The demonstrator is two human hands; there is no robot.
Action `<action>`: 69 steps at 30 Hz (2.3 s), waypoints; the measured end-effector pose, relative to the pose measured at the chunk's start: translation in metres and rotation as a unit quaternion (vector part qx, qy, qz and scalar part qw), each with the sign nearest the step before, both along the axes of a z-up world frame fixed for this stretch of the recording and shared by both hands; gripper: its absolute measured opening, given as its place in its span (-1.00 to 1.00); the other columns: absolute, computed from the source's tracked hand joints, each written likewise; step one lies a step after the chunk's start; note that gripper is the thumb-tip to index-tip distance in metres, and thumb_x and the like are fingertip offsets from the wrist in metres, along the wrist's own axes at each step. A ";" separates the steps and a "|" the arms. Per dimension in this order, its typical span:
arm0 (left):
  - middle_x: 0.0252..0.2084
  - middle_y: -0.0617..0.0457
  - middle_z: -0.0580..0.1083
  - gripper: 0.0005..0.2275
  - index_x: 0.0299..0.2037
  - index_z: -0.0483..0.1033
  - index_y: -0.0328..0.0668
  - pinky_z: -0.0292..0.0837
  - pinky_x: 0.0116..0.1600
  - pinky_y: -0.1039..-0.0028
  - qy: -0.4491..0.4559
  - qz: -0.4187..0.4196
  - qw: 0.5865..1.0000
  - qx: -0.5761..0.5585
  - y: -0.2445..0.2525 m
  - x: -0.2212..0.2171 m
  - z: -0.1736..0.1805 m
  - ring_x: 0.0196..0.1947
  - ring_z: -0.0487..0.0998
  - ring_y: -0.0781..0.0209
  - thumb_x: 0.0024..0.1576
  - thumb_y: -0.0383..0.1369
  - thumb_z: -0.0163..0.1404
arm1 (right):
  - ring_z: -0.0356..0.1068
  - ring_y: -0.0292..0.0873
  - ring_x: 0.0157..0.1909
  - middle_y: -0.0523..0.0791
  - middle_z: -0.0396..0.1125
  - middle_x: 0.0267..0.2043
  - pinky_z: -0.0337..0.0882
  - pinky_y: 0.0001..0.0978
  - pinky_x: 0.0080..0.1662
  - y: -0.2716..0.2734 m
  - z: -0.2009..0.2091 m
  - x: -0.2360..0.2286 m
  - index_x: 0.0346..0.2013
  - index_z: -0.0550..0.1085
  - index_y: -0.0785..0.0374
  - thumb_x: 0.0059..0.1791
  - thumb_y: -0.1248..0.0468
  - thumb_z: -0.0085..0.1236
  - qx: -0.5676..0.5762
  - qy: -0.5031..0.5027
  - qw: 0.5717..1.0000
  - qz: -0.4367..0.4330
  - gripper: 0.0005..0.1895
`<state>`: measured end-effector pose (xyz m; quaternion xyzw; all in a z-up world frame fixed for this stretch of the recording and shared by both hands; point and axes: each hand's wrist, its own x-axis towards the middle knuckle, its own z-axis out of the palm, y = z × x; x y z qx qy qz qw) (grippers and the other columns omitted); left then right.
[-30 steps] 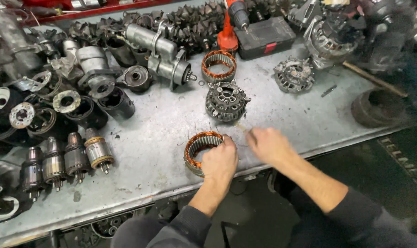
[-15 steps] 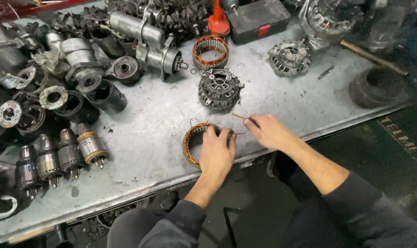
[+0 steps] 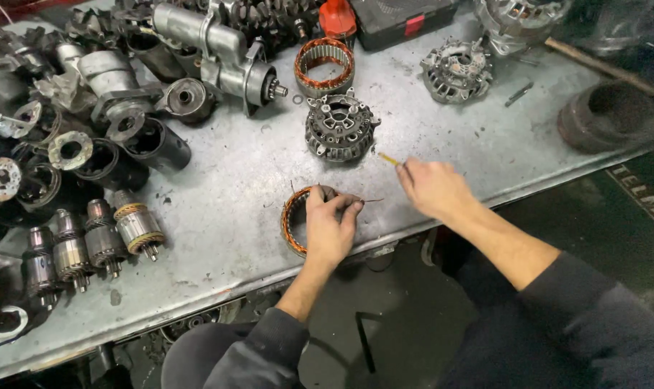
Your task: The person uses a yellow-handled tool to scrape and clean the copper windings of a stator assembly on a metal workbench. They rotate the stator to access different sections of the windings while surrounded by various disassembled motor components.
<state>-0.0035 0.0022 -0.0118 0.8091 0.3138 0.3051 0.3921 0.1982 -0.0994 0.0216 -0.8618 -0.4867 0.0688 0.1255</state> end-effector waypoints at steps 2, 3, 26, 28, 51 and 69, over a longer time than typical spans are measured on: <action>-0.25 -0.11 0.32 -0.87 -0.30 0.71 -0.20 0.33 -0.02 0.23 -0.004 0.003 1.000 -0.001 0.001 0.002 0.001 -0.17 0.36 -0.05 0.04 -0.34 0.22 | 0.48 0.29 -0.42 0.12 0.44 -0.49 0.52 0.18 -0.30 -0.009 0.000 -0.020 -0.26 0.48 0.20 0.14 -0.02 -0.12 0.006 -0.007 0.998 0.056 -0.62; -0.25 -0.10 0.32 -0.87 -0.30 0.70 -0.22 0.31 -0.01 0.23 -0.010 0.010 1.000 -0.001 0.003 0.004 0.002 -0.16 0.35 -0.04 0.04 -0.34 0.23 | 0.49 0.26 -0.46 0.11 0.44 -0.52 0.52 0.17 -0.31 -0.012 0.001 -0.029 -0.30 0.49 0.20 0.10 -0.03 -0.08 0.013 -0.015 0.993 0.116 -0.62; -0.29 -0.09 0.36 -0.88 -0.30 0.72 -0.20 0.37 -0.11 0.28 -0.037 0.040 0.997 -0.049 0.008 0.015 -0.005 -0.22 0.42 0.01 0.01 -0.37 0.22 | 0.48 0.28 -0.48 0.09 0.42 -0.56 0.50 0.17 -0.39 0.001 -0.005 -0.027 -0.32 0.45 0.17 0.10 -0.06 -0.08 0.000 -0.024 0.997 0.072 -0.62; -0.28 -0.08 0.36 -0.88 -0.29 0.72 -0.19 0.39 -0.11 0.29 -0.040 0.043 0.997 -0.054 0.006 0.016 -0.008 -0.23 0.43 0.01 0.02 -0.38 0.20 | 0.46 0.34 -0.45 0.11 0.43 -0.55 0.47 0.22 -0.39 -0.001 -0.013 -0.021 -0.36 0.48 0.17 0.06 -0.05 -0.02 0.007 -0.057 0.994 0.095 -0.63; -0.27 -0.12 0.37 -0.84 -0.29 0.70 -0.31 0.40 -0.15 0.28 -0.053 0.056 0.994 -0.073 0.011 0.019 -0.008 -0.25 0.46 0.00 0.02 -0.37 0.23 | 0.43 0.30 -0.54 0.08 0.39 -0.64 0.43 0.20 -0.47 0.013 -0.018 -0.022 -0.45 0.44 0.18 0.04 -0.06 0.09 0.072 -0.105 0.984 0.124 -0.61; -0.29 -0.09 0.37 -0.86 -0.27 0.71 -0.22 0.40 -0.10 0.28 -0.054 0.070 0.994 -0.063 0.006 0.021 -0.001 -0.24 0.44 0.01 0.00 -0.37 0.23 | 0.46 0.29 -0.45 0.09 0.41 -0.55 0.47 0.16 -0.41 0.015 -0.017 0.008 -0.42 0.47 0.16 0.14 -0.04 0.00 0.076 -0.096 0.992 0.030 -0.60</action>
